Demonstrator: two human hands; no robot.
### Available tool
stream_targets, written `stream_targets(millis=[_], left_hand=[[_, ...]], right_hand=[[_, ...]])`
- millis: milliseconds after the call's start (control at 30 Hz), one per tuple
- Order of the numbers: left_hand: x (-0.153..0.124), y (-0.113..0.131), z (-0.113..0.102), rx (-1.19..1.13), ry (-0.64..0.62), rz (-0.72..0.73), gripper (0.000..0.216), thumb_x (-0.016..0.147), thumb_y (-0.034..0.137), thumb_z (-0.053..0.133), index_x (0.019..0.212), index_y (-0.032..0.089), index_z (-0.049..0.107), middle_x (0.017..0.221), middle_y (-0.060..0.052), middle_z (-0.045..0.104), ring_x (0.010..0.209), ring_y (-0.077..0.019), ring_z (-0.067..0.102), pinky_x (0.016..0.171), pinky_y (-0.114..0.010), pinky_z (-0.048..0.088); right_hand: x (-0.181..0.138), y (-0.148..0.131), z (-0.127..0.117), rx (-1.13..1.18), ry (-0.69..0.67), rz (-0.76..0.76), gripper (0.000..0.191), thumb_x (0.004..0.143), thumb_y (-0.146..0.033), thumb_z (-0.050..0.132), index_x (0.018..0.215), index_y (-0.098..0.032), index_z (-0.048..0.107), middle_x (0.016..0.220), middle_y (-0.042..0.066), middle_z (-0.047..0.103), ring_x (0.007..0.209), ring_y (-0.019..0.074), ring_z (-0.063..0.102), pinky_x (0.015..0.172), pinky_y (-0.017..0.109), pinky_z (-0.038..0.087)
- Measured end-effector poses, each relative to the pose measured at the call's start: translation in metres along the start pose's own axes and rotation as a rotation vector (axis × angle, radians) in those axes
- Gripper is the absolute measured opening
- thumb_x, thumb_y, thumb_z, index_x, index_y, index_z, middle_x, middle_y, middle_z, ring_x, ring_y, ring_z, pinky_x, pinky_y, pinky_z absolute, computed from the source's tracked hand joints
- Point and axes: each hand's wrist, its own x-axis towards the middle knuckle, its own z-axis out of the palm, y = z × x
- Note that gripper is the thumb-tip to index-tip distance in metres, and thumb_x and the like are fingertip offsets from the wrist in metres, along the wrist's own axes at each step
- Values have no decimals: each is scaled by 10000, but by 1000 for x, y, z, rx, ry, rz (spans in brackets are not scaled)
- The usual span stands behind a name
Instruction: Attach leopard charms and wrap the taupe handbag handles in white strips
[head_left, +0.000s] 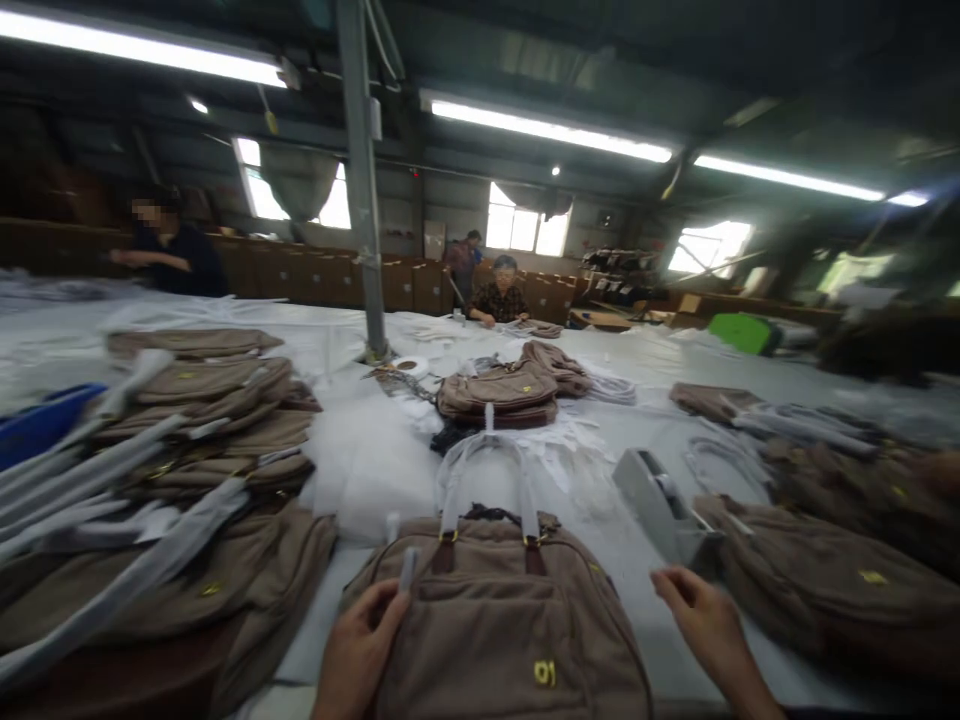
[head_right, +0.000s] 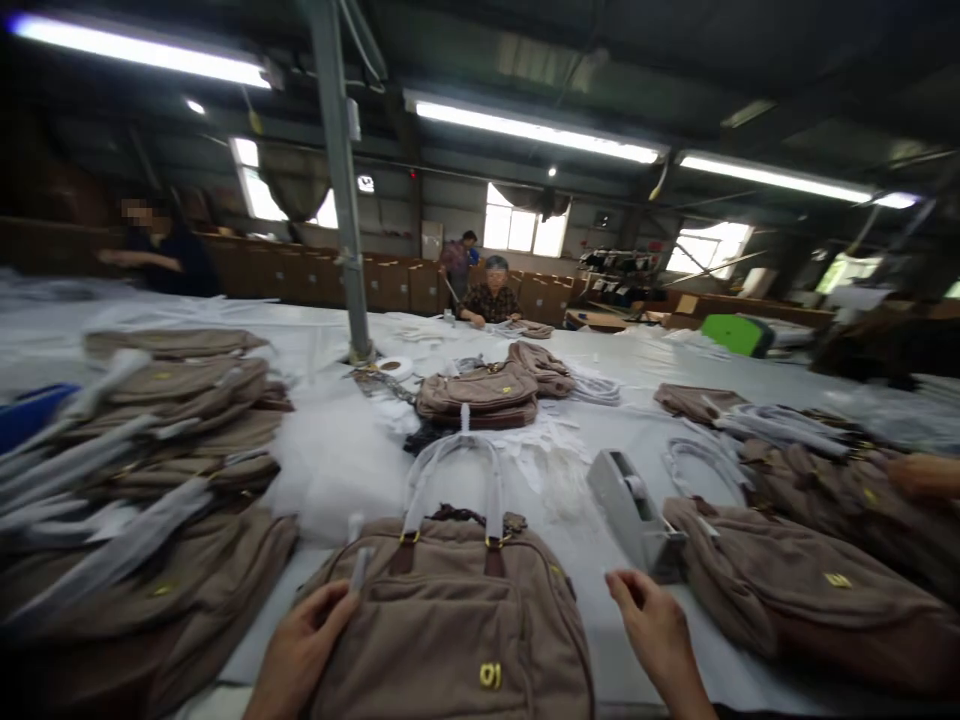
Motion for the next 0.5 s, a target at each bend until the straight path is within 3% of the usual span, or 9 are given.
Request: stream_targets(millis=[100, 233, 333, 500], left_hand=[[-3, 2, 1, -78, -24, -16, 377, 745, 511, 553, 887, 182, 673, 872, -43, 713, 852, -238, 643, 781, -313, 501], [-9, 9, 3, -113, -21, 4, 320, 780, 459, 541, 884, 182, 662, 852, -48, 703, 822, -230, 638, 755, -306, 487], [-12, 13, 2, -148, -16, 32, 292, 784, 434, 548, 869, 180, 664, 838, -52, 701, 802, -226, 638, 732, -301, 487], [-12, 15, 1, -139, -11, 63, 282, 794, 419, 533, 876, 184, 666, 818, -47, 695, 772, -217, 629, 703, -298, 482]], right_hand=[[-25, -86, 48, 184, -356, -244, 298, 800, -451, 499, 727, -196, 635, 667, 23, 634, 668, 191, 575, 612, 249, 416], [-55, -184, 106, 322, -667, -502, 165, 789, -292, 562, 685, -182, 630, 633, -9, 609, 612, 145, 536, 561, 220, 367], [-62, -213, 141, 365, -768, -580, 120, 778, -239, 574, 708, -173, 646, 655, -10, 628, 626, 140, 542, 570, 216, 362], [-58, -214, 176, 271, -737, -586, 136, 766, -212, 560, 678, -162, 650, 652, 5, 652, 623, 149, 563, 569, 224, 356]])
